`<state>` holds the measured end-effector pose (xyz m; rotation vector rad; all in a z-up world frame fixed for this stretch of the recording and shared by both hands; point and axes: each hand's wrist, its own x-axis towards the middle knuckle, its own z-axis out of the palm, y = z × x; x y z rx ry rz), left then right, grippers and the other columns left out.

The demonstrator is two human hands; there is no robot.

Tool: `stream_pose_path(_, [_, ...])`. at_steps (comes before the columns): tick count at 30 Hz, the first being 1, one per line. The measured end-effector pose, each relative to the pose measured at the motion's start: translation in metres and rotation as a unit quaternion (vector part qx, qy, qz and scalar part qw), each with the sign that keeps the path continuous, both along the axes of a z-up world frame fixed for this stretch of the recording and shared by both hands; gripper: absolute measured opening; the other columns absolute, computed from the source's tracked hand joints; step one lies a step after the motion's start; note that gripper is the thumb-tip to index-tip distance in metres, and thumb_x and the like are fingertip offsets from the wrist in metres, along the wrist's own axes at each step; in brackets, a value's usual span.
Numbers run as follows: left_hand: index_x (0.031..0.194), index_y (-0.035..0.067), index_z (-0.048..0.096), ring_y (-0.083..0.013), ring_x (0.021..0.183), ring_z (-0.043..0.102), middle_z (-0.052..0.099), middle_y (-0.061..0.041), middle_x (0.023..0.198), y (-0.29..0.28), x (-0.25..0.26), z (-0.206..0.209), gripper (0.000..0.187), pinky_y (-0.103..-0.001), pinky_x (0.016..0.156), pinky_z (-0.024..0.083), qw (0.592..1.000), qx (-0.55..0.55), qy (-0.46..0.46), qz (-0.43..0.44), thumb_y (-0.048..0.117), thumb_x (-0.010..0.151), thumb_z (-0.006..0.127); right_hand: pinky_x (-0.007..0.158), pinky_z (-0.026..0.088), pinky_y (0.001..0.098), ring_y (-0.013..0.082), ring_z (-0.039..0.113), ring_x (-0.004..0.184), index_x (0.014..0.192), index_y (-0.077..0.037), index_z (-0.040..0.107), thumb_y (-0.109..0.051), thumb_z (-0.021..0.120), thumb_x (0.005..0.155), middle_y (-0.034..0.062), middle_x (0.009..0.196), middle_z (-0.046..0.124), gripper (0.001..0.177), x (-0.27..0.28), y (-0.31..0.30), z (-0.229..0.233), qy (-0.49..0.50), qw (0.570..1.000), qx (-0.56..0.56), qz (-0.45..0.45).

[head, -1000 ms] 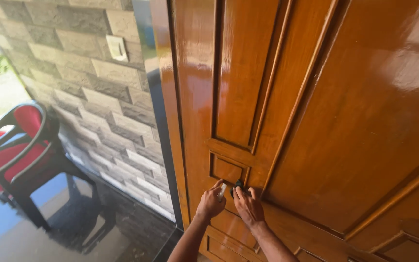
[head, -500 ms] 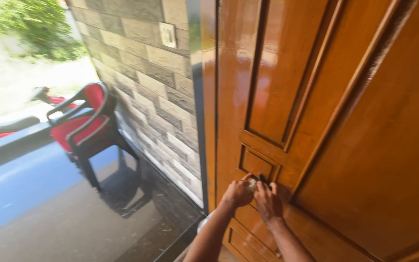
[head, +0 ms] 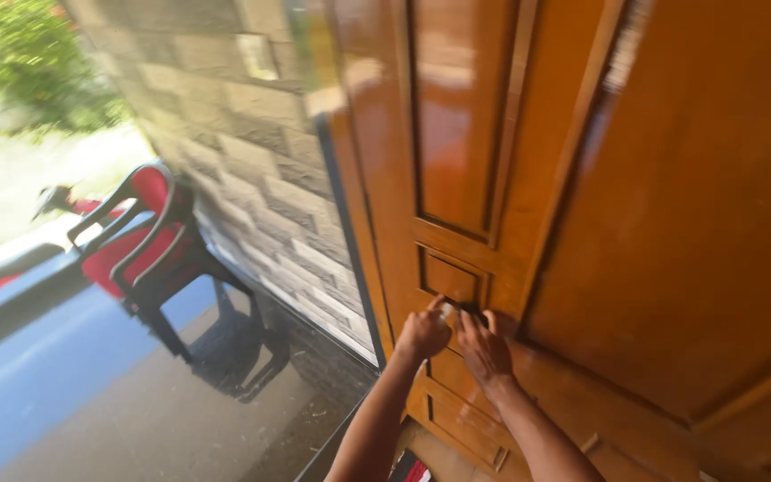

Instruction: Clean a wooden door and its frame using a spray bottle and a cloth.

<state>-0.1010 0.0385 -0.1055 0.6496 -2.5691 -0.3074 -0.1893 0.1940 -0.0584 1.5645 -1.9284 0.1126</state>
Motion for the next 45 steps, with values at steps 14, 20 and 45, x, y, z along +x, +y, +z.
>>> stream_pose_path(14, [0.092,-0.002,0.072,-0.0398,0.081,0.074,0.066,-0.012,0.133,0.030,0.014,0.048,0.023,-0.045,0.074,0.061,0.989,0.131,0.067,0.022,0.015,0.077,0.068,0.113,0.039,0.0504,0.0199,0.063,0.119,0.140,-0.003,0.054,-0.012,0.062,0.092,0.0104,0.135,0.063,0.049,-0.008,-0.010,-0.032,-0.019,0.998,0.052,-0.017])
stream_pose_path(20, [0.100,0.001,0.072,-0.0418,0.082,0.072,0.069,-0.013,0.126,0.033,0.018,0.047,0.026,-0.046,0.076,0.059,0.988,0.135,0.069,0.027,0.016,0.080,0.069,0.112,0.039,0.0551,0.0220,0.061,0.122,0.140,-0.001,0.054,-0.011,0.060,0.096,0.0110,0.135,0.064,0.045,-0.001,0.001,-0.015,-0.062,0.996,0.060,0.003])
stream_pose_path(45, [0.090,0.003,0.071,-0.0434,0.084,0.071,0.065,-0.007,0.138,0.040,0.017,0.038,0.019,-0.049,0.079,0.059,0.983,0.148,0.095,0.054,0.018,0.079,0.070,0.101,0.042,0.0522,0.0169,0.062,0.104,0.127,-0.007,0.065,-0.012,0.055,0.097,0.0013,0.106,0.070,0.032,0.000,0.017,0.016,-0.009,0.999,0.026,0.040])
